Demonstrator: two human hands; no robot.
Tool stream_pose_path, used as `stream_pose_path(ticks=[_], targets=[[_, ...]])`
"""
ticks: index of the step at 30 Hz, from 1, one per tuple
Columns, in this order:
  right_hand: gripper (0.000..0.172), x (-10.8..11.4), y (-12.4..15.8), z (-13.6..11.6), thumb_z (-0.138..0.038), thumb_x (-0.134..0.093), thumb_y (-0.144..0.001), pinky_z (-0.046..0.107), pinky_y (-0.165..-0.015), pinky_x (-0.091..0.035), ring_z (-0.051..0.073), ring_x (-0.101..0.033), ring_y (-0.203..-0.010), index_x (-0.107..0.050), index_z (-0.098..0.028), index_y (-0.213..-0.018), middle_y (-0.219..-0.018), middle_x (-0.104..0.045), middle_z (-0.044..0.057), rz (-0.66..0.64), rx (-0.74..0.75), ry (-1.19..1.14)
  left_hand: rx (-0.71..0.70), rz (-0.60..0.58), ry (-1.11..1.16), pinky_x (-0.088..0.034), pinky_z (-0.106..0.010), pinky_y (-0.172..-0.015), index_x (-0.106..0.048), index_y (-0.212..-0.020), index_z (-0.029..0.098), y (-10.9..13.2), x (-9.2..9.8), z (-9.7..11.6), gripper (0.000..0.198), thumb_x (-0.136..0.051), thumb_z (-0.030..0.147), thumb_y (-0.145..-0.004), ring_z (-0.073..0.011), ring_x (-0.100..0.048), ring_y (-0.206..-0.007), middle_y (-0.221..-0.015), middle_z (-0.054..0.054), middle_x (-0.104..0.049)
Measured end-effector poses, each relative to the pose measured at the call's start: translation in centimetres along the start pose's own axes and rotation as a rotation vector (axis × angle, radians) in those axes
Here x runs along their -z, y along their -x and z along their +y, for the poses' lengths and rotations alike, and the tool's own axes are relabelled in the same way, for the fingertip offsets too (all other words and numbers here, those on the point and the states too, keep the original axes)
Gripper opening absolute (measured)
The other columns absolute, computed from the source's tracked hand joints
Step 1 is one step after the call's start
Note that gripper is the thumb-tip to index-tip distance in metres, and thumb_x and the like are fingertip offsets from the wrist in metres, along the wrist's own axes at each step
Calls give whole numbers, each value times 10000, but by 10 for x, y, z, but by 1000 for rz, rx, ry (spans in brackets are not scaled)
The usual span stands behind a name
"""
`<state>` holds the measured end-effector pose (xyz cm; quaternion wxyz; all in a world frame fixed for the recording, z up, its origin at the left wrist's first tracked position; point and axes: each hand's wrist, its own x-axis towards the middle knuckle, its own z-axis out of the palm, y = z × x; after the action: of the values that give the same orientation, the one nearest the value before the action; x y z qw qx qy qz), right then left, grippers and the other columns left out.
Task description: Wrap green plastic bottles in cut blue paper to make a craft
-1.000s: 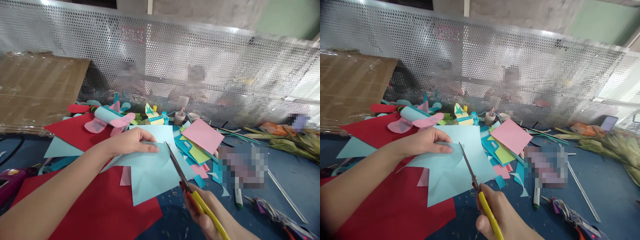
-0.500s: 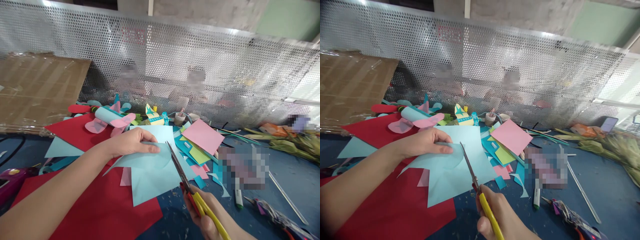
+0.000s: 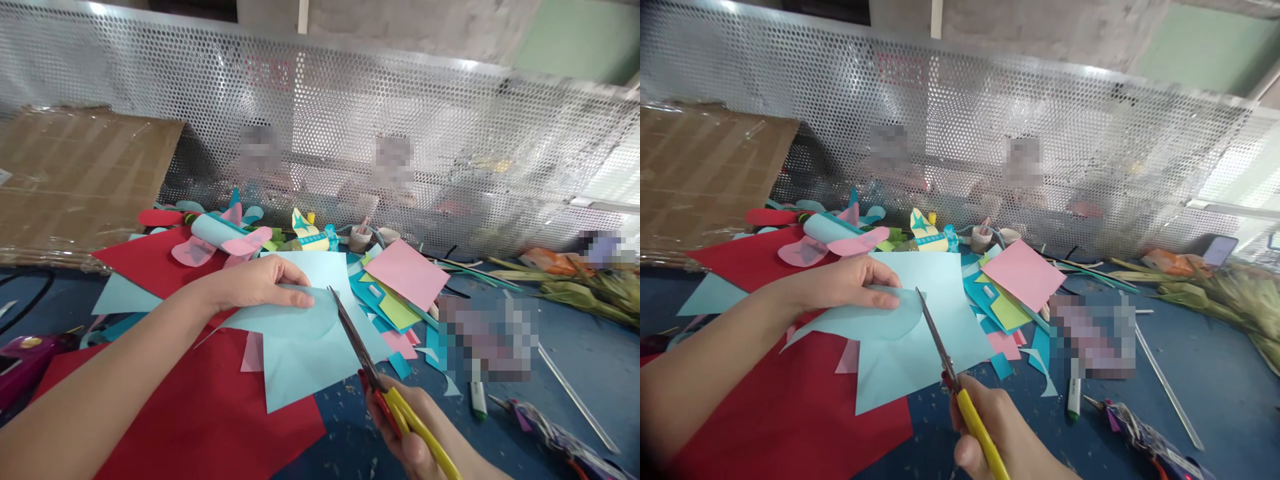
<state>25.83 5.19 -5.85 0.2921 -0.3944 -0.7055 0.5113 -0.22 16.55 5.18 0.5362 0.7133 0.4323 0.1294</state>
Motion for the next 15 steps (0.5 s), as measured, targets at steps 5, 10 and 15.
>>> stream_pose_path(ticks=[5, 10, 15], targets=[[788, 3, -2, -11, -959, -371, -618, 246, -443, -186, 81, -279, -493, -456, -187, -755, -546, -336, -66, -71, -73, -42, -16, 56, -86, -442, -193, -564, -726, -783, 210, 2, 5, -1, 279, -762, 475, -701, -117, -590, -661, -739, 26, -680], [750, 5, -4, -17, -923, -414, -657, 253, -454, -201, 73, -308, -455, -468, -187, -789, -516, -376, -74, -165, -70, -80, -29, 46, -159, -428, -196, -561, -726, -759, 206, 4, 8, -1, 241, -755, 438, -700, -114, -569, -645, -711, 30, -666], [745, 10, -6, -18, -906, -468, -640, 244, -444, -230, 71, -315, -429, -482, -187, -835, -526, -429, -76, -234, -83, -158, -15, 16, -161, -428, -208, -565, -725, -754, 205, 3, 6, 0, 226, -755, 424, -704, -126, -587, -656, -725, 23, -679]])
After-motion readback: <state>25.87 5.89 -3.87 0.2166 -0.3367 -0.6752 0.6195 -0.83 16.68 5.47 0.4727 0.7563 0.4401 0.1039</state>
